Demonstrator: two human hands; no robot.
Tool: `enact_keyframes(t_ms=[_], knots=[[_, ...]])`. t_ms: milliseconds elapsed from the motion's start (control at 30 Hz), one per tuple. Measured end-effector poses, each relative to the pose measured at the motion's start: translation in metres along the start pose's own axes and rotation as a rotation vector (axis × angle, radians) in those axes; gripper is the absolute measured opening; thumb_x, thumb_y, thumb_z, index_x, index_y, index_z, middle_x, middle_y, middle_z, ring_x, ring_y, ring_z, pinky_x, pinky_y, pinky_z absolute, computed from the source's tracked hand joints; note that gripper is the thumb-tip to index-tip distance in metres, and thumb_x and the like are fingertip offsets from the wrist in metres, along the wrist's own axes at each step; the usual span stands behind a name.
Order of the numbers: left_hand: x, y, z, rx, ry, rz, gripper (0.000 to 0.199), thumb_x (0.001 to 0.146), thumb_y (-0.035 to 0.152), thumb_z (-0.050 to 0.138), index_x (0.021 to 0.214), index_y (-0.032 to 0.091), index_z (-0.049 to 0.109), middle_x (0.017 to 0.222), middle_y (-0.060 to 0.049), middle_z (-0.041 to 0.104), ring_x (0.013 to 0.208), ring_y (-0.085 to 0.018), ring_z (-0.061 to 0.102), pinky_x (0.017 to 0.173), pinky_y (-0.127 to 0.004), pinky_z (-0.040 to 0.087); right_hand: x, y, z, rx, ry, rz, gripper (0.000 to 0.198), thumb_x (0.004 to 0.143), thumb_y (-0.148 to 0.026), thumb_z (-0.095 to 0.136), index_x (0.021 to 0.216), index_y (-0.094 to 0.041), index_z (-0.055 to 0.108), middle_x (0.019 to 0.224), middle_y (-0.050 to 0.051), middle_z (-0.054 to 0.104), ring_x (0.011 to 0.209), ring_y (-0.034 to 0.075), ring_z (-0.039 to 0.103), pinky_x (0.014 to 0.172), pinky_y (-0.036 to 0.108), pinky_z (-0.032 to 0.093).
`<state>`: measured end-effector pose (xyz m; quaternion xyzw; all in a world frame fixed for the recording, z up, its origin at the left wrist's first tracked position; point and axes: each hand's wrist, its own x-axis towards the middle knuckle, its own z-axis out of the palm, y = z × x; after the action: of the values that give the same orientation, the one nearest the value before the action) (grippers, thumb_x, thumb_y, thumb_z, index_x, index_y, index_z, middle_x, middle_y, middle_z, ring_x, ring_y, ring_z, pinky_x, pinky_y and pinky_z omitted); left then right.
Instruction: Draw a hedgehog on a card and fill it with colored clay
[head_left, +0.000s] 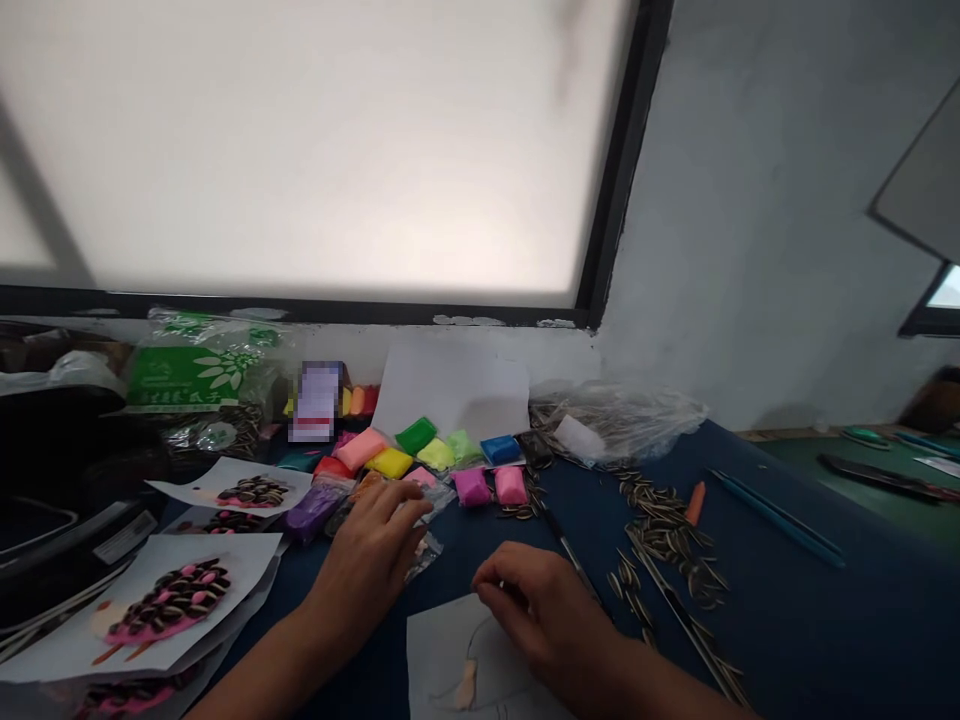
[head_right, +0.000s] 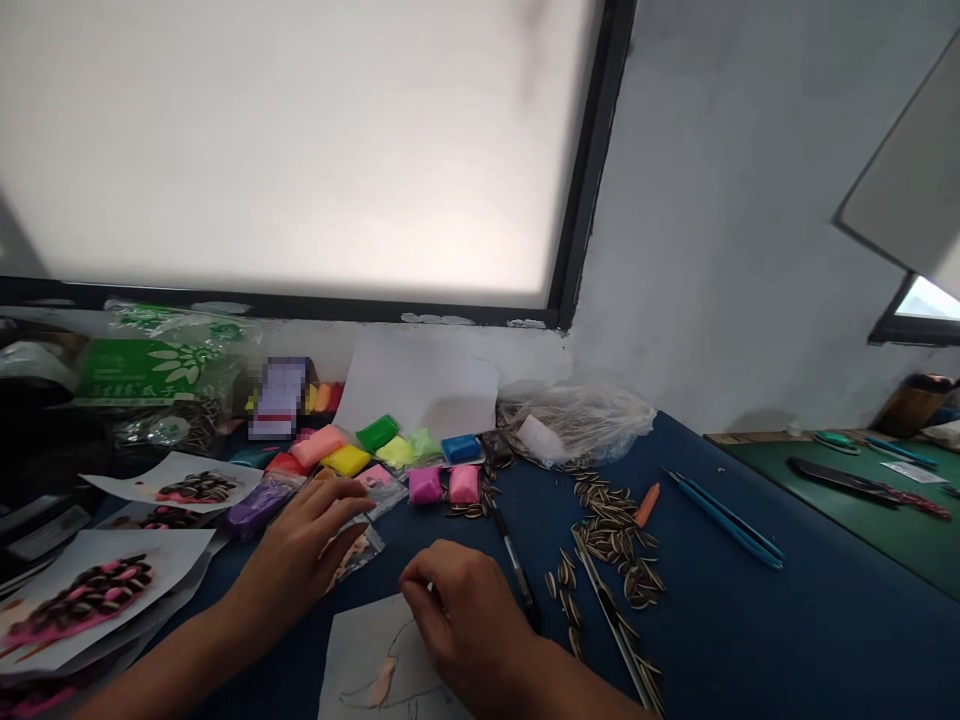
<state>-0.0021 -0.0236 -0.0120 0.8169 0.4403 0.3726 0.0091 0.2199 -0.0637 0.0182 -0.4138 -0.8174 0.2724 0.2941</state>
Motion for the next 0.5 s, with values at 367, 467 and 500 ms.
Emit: enact_keyframes(t_ms=[367, 467, 500], knots=[[0.004, 0.033, -0.009, -0.255, -0.538, -0.234, 0.016, 0.074, 0.008, 0.061, 0.083, 0.02, 0.067, 0.087, 0.0, 0.064, 0.081, -0.018, 0.06, 0.068, -0.026, 0.041, -0.026, 0.013, 0.015, -0.074, 0.076, -0.242, 0.015, 0.087, -0.015, 0.059, 0.072, -0.018, 0.061, 0.069, 0.0, 0.062, 0.06, 0.011, 0.057, 0.054, 0.02, 0.036], [0.004, 0.033, -0.01, -0.225, -0.556, -0.238, 0.018, 0.072, 0.007, 0.063, 0.084, 0.02, 0.067, 0.085, 0.001, 0.063, 0.081, -0.017, 0.059, 0.068, -0.027, 0.039, -0.029, 0.014, 0.035, -0.141, 0.246, -0.48, 0.045, 0.102, -0.035, 0.045, 0.061, -0.019, 0.053, 0.056, -0.002, 0.055, 0.049, 0.009, 0.049, 0.046, 0.022, 0.029], [0.004, 0.034, -0.009, -0.214, -0.566, -0.246, 0.017, 0.072, 0.007, 0.063, 0.083, 0.02, 0.067, 0.083, 0.002, 0.063, 0.079, -0.017, 0.058, 0.068, -0.027, 0.039, -0.031, 0.014, 0.043, -0.154, 0.327, -0.559, 0.054, 0.106, -0.04, 0.035, 0.058, -0.019, 0.05, 0.052, -0.003, 0.051, 0.044, 0.009, 0.043, 0.044, 0.023, 0.025]])
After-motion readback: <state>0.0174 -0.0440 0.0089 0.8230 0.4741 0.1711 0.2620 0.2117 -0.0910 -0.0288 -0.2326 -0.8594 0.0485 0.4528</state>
